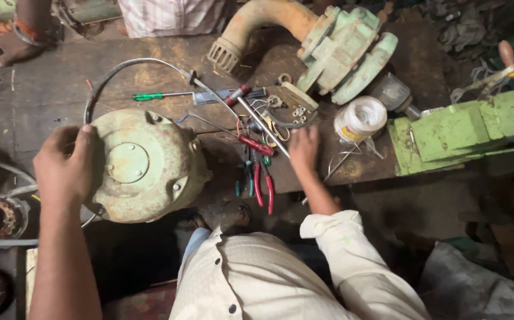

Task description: The person assembles a motor housing by placing a circular metal cover onto the motor body and securing it with bolts. They use a wrench to tighten the bolts in sequence while working at a cluttered workshop table.

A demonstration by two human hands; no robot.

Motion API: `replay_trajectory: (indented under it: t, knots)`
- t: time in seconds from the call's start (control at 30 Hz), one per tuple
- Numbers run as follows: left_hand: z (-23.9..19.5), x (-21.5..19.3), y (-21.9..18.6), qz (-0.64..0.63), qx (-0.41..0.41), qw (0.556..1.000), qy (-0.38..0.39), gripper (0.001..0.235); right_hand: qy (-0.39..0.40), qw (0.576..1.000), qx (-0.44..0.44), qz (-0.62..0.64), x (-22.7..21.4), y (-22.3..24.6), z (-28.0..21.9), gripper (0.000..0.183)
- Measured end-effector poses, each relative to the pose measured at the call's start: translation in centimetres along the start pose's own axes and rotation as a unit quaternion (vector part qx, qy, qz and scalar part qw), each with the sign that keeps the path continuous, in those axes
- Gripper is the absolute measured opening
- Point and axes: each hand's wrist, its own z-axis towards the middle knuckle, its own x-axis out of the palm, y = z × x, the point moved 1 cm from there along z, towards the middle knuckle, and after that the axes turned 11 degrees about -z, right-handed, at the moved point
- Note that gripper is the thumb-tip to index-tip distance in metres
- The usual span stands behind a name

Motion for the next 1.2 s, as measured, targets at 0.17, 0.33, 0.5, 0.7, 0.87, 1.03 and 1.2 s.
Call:
replay_trajectory:
  t: [0.17, 0.33, 0.5, 0.7, 0.87, 1.03, 1.2]
  knots:
    - [-0.1, -0.1, 0.1, -0.003, 0.015, 1.000, 0.005, 0.042, 0.000, 0.987, -0.128, -0.100, -1.8, -0.3, 3.0, 0.044]
    - [0.1, -0.2, 0.1, 0.007, 0.016, 1.000, 0.005, 0.042, -0.064, 0.972, -0.178, -0.141, -0.7, -0.6, 2.7, 0.041]
    - [0.0, -0.2, 0.2, 0.000, 0.007, 1.000, 0.001, 0.042, -0.003, 0.987, -0.140, -0.074, -1.7, -3.9, -0.2, 0.022]
    - [-0.1, -0.2, -0.3, -0.003, 0.019, 1.000, 0.011, 0.040, 0.011, 0.993, -0.074, 0.094, -5.4, -5.9, -1.6, 0.059]
    - [-0.1, -0.2, -0.6, 0.003, 0.015, 1.000, 0.010, 0.038, -0.019, 0.992, -0.112, 0.061, -5.9, -5.3, -0.3, 0.056]
    - [-0.4, -0.2, 0.0, 0.003, 0.013, 1.000, 0.003, 0.038, -0.017, 0.985, -0.170, 0.004, -4.3, -4.8, 0.1, 0.036]
    - [-0.1, -0.1, 0.7, -0.011, 0.036, 0.999, -0.006, 0.038, -0.005, 0.991, -0.085, 0.102, -4.0, -5.1, 0.2, 0.034]
